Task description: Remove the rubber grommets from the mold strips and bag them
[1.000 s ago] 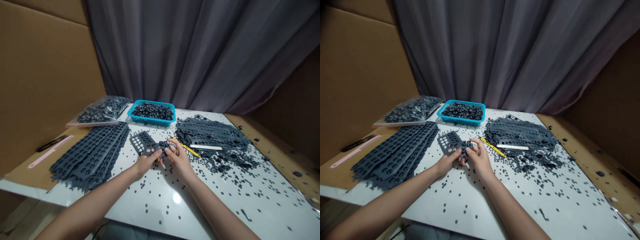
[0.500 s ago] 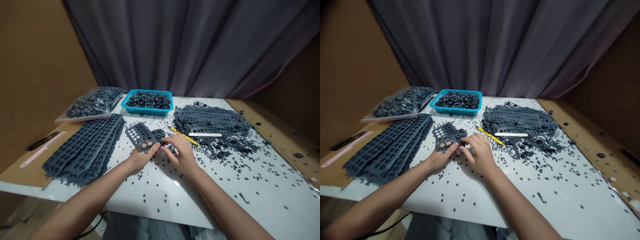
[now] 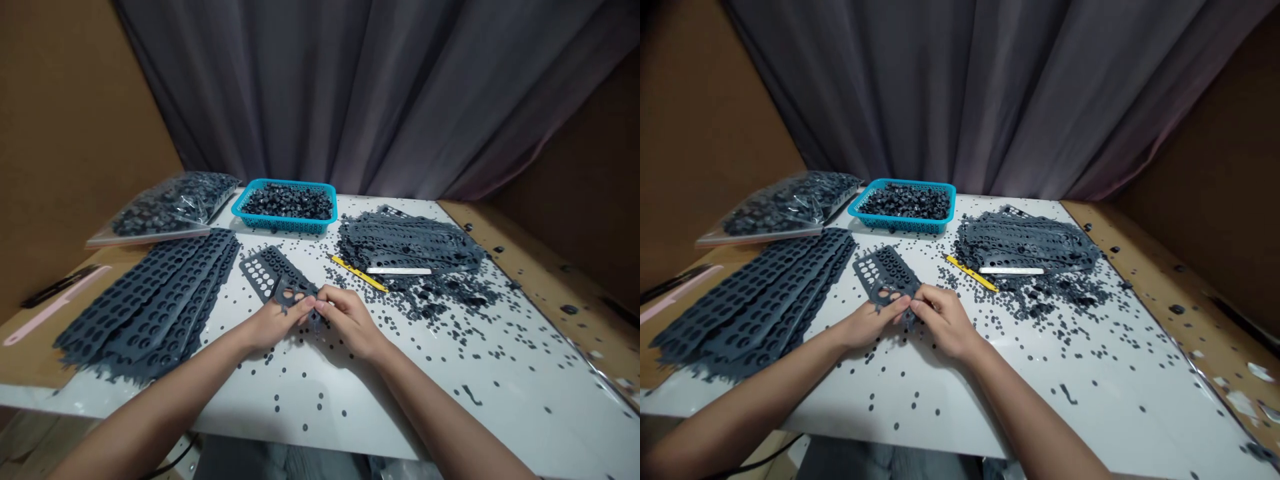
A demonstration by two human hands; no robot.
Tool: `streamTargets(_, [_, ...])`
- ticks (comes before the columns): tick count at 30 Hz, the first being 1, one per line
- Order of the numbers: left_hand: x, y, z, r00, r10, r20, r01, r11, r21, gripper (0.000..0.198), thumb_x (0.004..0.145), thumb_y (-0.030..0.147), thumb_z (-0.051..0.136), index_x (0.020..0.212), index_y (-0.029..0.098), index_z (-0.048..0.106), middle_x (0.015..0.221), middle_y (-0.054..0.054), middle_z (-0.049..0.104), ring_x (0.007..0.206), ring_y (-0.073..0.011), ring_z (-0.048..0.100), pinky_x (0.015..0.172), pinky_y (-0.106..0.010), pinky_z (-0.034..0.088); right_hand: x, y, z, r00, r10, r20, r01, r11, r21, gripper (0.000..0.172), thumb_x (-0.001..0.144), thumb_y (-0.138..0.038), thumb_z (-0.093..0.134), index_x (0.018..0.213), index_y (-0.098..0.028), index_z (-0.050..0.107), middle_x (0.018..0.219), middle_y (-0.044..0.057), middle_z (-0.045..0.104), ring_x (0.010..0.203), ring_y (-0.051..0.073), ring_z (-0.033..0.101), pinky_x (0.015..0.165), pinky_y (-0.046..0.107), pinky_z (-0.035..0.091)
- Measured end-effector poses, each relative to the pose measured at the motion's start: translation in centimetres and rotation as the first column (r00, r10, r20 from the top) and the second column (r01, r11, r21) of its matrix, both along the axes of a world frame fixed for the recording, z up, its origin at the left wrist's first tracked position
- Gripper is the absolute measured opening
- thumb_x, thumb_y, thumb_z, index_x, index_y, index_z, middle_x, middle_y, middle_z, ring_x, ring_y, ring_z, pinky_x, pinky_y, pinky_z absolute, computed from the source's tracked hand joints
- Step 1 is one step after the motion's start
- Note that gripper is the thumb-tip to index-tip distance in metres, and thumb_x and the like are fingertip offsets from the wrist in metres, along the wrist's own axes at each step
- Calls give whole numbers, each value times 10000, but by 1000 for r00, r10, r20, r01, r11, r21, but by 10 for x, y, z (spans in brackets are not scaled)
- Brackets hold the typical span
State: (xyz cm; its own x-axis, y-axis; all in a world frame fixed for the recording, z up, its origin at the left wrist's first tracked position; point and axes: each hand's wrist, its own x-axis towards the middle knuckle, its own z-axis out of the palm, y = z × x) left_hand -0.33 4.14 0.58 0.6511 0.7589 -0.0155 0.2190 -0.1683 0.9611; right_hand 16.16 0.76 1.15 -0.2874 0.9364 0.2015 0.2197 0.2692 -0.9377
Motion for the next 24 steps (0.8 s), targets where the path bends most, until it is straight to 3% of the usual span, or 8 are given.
streamTargets(2, [2, -2, -3, 991, 54, 118, -31, 981, -189, 466, 840, 568, 423, 573, 188, 378, 572, 42, 352, 557, -109, 381, 588, -256, 383, -3, 3, -4, 954, -34, -296, -18, 985, -172, 233, 838, -316, 465, 639, -199, 431, 584, -15, 441, 564, 140, 430, 568, 266, 347])
streamTargets(4, [2, -1, -6, 970, 119, 213, -41, 940, -337, 485, 770, 608, 513, 576, 190, 362, 581, 50, 332, 559, -100, 366, 601, -251, 394, -1, 7, -4, 846, -107, -523, -37, 966, -257, 255, 823, -329, 464, 617, -212, 371, 541, -38, 350, 513, 128, 366, 546, 265, 343])
streamTargets(7, [-2, 5, -10, 945, 198, 259, -80, 910, -406, 494, 743, 603, 561, 572, 189, 352, 576, 58, 314, 552, -91, 336, 613, -241, 392, 7, 11, 1, 754, -173, -634, 19, 970, -241, 286, 843, -342, 403, 613, -223, 283, 537, -56, 233, 491, 126, 283, 545, 275, 336])
streamTargets(9, [-4, 8, -11, 951, 207, 232, -119, 931, -345, 479, 775, 593, 528, 572, 186, 377, 576, 53, 333, 561, -97, 341, 622, -246, 386, 13, 10, 6, 844, -157, -513, 95, 985, -145, 268, 868, -350, 388, 641, -219, 333, 567, -41, 292, 528, 135, 320, 568, 281, 335])
streamTargets(12, [-5, 8, -8, 976, 157, 152, -123, 969, -213, 464, 824, 586, 450, 601, 179, 438, 615, 27, 406, 614, -120, 397, 644, -266, 379, 18, 4, 11, 990, -132, -59, 137, 985, 106, 210, 887, -349, 426, 740, -202, 446, 672, -2, 428, 627, 150, 400, 607, 280, 325])
streamTargets(14, [-5, 6, -3, 984, 135, 116, -119, 983, -137, 447, 849, 558, 419, 612, 180, 443, 633, 18, 427, 633, -130, 412, 648, -271, 377, 18, 1, 12, 969, -117, 220, 64, 970, 234, 183, 896, -338, 432, 784, -196, 461, 708, 11, 460, 669, 161, 421, 636, 285, 326])
streamTargets(16, [-4, 4, 3, 988, 127, 91, -119, 989, -84, 410, 869, 508, 406, 619, 184, 438, 638, 18, 433, 637, -133, 415, 652, -273, 380, 17, 0, 11, 919, -105, 379, -8, 958, 285, 176, 904, -334, 424, 801, -195, 453, 713, 18, 470, 686, 171, 428, 657, 292, 331])
streamTargets(24, [-5, 4, 11, 998, -22, -66, 37, 973, 228, 272, 872, 367, 437, 694, 183, 528, 722, -6, 552, 727, -155, 500, 713, -274, 397, 12, -2, 8, 819, -125, 560, -74, 945, 319, 172, 911, -255, 384, 767, -190, 452, 713, 39, 513, 682, 179, 433, 658, 295, 321])
